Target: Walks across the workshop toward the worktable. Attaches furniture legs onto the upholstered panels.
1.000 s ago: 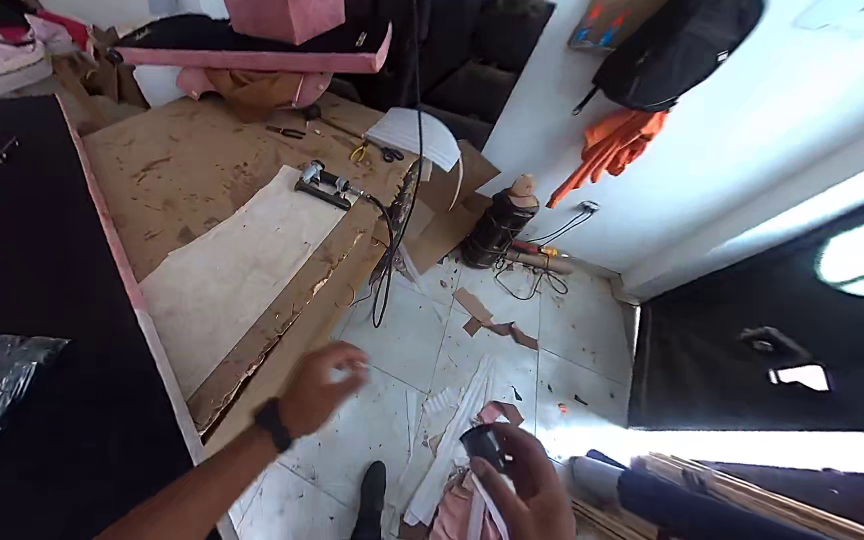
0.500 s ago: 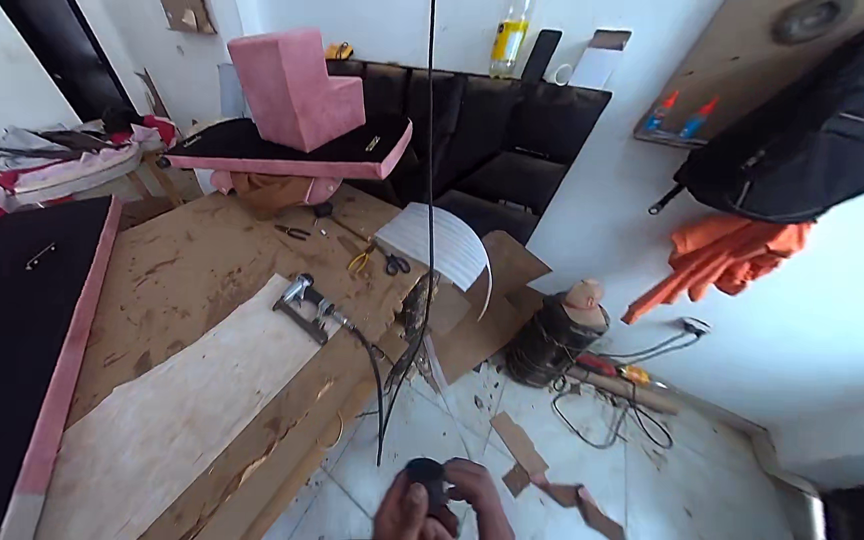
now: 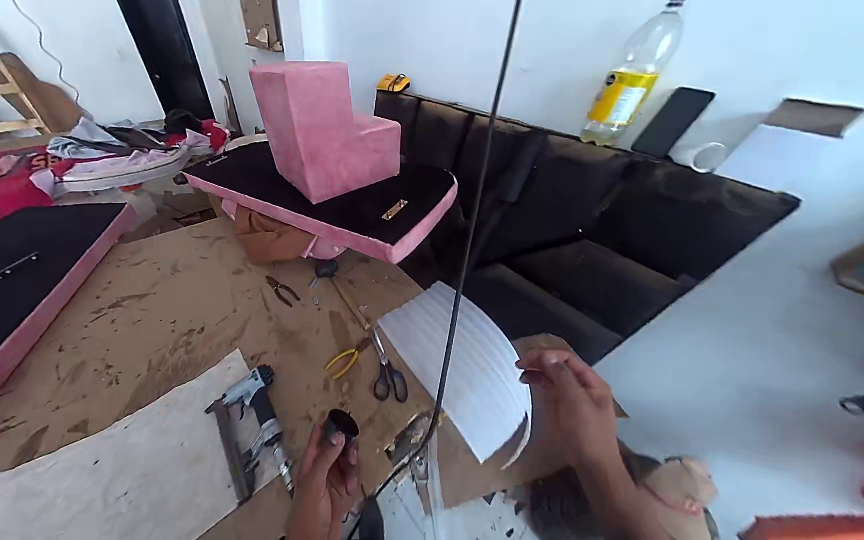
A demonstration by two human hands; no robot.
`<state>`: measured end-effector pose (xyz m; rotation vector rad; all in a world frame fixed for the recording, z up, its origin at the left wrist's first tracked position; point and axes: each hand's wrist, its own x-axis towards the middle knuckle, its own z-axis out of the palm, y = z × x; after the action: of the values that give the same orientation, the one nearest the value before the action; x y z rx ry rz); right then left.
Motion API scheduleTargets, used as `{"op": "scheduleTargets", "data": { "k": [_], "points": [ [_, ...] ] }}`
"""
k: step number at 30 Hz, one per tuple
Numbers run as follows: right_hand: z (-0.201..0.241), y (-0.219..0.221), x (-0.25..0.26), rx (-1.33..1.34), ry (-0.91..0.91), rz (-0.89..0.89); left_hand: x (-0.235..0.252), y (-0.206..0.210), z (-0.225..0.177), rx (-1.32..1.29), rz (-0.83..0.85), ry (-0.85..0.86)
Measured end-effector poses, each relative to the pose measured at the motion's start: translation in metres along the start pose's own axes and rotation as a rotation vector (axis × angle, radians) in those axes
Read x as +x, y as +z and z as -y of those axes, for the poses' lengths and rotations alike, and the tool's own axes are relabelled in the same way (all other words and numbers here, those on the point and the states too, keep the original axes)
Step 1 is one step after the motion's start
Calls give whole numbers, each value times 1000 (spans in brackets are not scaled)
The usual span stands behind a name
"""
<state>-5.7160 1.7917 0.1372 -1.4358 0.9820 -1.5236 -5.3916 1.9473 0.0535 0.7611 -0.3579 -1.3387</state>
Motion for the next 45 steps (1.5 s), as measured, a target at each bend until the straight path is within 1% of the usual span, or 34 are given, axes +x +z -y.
{"op": "scheduleTargets", "data": {
  "k": [3, 6, 8, 11, 13, 15, 17, 19, 21, 23, 24, 26, 28, 31, 36, 38, 42, 45],
  "points": [
    [-35, -20, 102, 23, 74, -78, 75, 31, -4, -3, -7, 35],
    [-67, -31, 209, 7, 111, -68, 150, 63, -14, 83, 9, 91],
    [-88, -29, 278, -17, 142, -38, 194, 78, -19, 138, 6, 99],
    [-121, -6, 386, -56, 195, 35, 259, 98, -19, 201, -6, 133],
    [-149, 11, 451, -92, 248, 100, 288, 103, -14, 244, -42, 133],
    [-173, 31, 511, -145, 310, 168, 308, 108, -8, 278, -85, 142],
    [-193, 50, 560, -233, 368, 213, 321, 115, -7, 309, -120, 148],
    [-211, 66, 594, -280, 446, 255, 333, 120, -7, 344, -125, 136],
    [-226, 76, 613, -272, 526, 378, 340, 124, -3, 353, -122, 126],
    [-226, 87, 617, -200, 527, 543, 341, 124, -4, 368, -129, 125],
    [-222, 92, 611, -157, 511, 583, 342, 123, -7, 383, -125, 119],
    [-216, 96, 608, -114, 509, 600, 343, 119, -16, 446, -96, 100],
    [-214, 101, 607, -144, 499, 577, 342, 114, -23, 555, -98, 83],
    [-215, 106, 599, -153, 434, 465, 342, 114, -25, 672, -155, 93],
    [-217, 107, 572, -82, 456, 442, 342, 112, -16, 608, -181, 195],
    [-220, 109, 572, -90, 466, 409, 341, 110, -15, 642, -193, 178],
    [-216, 113, 590, -151, 520, 367, 343, 109, -14, 639, -170, 173],
    [-217, 118, 620, -222, 552, 429, 345, 109, -12, 612, -149, 195]
  ]
}}
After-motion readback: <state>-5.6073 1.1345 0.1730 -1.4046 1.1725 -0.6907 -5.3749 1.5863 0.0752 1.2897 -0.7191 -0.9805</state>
